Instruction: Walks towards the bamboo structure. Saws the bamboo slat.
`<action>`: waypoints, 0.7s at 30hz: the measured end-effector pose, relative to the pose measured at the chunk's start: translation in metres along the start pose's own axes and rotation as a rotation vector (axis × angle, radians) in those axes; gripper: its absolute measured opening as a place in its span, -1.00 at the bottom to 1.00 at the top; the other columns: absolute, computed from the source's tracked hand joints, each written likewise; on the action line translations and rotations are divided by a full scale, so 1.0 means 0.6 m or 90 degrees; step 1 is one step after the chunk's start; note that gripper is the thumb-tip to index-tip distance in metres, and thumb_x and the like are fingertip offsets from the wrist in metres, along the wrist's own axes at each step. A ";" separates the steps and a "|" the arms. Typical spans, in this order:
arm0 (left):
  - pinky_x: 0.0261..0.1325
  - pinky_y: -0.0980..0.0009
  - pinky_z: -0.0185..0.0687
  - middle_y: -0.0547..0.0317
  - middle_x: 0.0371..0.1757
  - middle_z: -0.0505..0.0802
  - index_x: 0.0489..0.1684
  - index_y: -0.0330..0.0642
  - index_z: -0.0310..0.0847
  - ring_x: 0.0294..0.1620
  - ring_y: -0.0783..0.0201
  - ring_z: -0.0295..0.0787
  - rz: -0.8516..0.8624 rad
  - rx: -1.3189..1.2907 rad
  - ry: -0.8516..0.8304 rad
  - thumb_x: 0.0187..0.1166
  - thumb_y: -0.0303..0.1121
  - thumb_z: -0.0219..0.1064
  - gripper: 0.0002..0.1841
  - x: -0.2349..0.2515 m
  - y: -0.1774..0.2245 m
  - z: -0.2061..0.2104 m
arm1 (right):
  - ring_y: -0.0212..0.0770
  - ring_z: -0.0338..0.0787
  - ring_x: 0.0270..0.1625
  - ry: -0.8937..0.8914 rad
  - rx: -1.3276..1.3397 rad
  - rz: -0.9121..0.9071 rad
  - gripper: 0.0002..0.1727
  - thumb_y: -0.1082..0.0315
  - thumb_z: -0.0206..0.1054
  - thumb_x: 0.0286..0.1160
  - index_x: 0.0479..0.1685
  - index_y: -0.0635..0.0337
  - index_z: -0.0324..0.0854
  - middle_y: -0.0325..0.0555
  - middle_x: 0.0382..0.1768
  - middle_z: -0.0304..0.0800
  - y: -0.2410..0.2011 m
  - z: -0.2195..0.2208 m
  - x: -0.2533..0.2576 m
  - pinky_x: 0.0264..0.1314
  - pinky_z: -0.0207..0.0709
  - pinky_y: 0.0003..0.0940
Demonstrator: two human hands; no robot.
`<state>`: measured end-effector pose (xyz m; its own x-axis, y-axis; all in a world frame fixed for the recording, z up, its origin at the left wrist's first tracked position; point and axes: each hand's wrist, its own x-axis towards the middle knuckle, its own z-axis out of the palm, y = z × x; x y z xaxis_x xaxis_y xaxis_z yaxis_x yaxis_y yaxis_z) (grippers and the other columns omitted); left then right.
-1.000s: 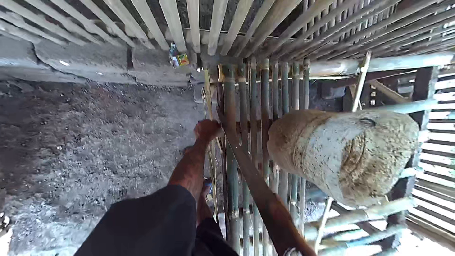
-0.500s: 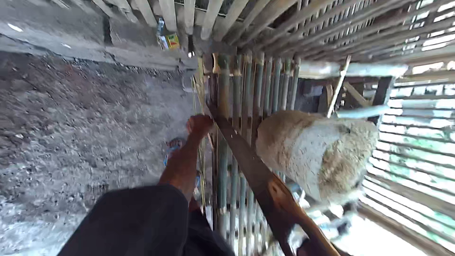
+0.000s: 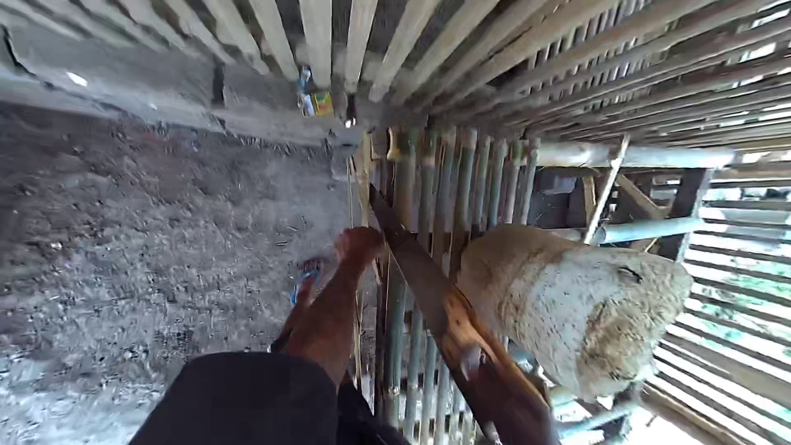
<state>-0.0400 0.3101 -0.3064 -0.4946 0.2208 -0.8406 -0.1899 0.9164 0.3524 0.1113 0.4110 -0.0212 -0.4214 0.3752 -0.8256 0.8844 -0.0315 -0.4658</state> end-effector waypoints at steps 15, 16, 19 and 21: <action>0.06 -0.44 0.62 -0.15 0.04 0.91 -0.11 -0.05 0.85 0.18 -0.28 0.82 0.009 -0.003 -0.008 0.62 0.16 0.22 -0.52 -0.005 -0.014 -0.001 | -0.38 0.55 -0.65 0.051 0.101 -0.033 -0.88 0.36 0.37 0.37 -0.35 0.25 0.66 -0.26 -0.65 0.62 0.056 0.009 0.104 -0.54 0.54 -0.38; 0.07 -0.46 0.61 -0.15 0.06 0.90 -0.09 -0.05 0.85 0.21 -0.29 0.80 0.012 0.000 -0.021 0.62 0.16 0.21 -0.52 -0.006 -0.015 -0.004 | -0.40 0.49 -0.71 0.053 0.109 -0.052 -0.89 0.35 0.38 0.32 -0.47 0.16 0.66 -0.33 -0.71 0.57 0.064 0.014 0.106 -0.62 0.47 -0.38; 0.05 -0.44 0.63 -0.12 0.04 0.91 -0.14 -0.04 0.85 0.19 -0.25 0.82 0.023 0.005 -0.013 0.61 0.18 0.19 -0.51 -0.008 -0.015 0.004 | -0.38 0.80 -0.47 0.077 0.063 -0.099 -0.76 0.30 0.45 0.44 -0.15 0.33 0.75 -0.24 -0.46 0.83 0.056 0.008 -0.001 -0.38 0.75 -0.33; 0.06 -0.44 0.62 -0.18 0.07 0.89 -0.11 -0.11 0.83 0.21 -0.29 0.80 0.011 0.018 -0.013 0.64 0.14 0.18 -0.50 0.002 -0.006 -0.007 | -0.48 0.83 0.01 0.035 0.059 -0.093 -0.61 0.44 0.30 0.49 0.21 0.56 0.59 -0.09 -0.03 0.87 0.012 -0.006 -0.066 0.15 0.70 -0.52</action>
<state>-0.0437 0.3055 -0.3071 -0.4804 0.2434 -0.8426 -0.1570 0.9213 0.3557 0.1352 0.3994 0.0094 -0.5302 0.4316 -0.7298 0.7915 -0.0567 -0.6085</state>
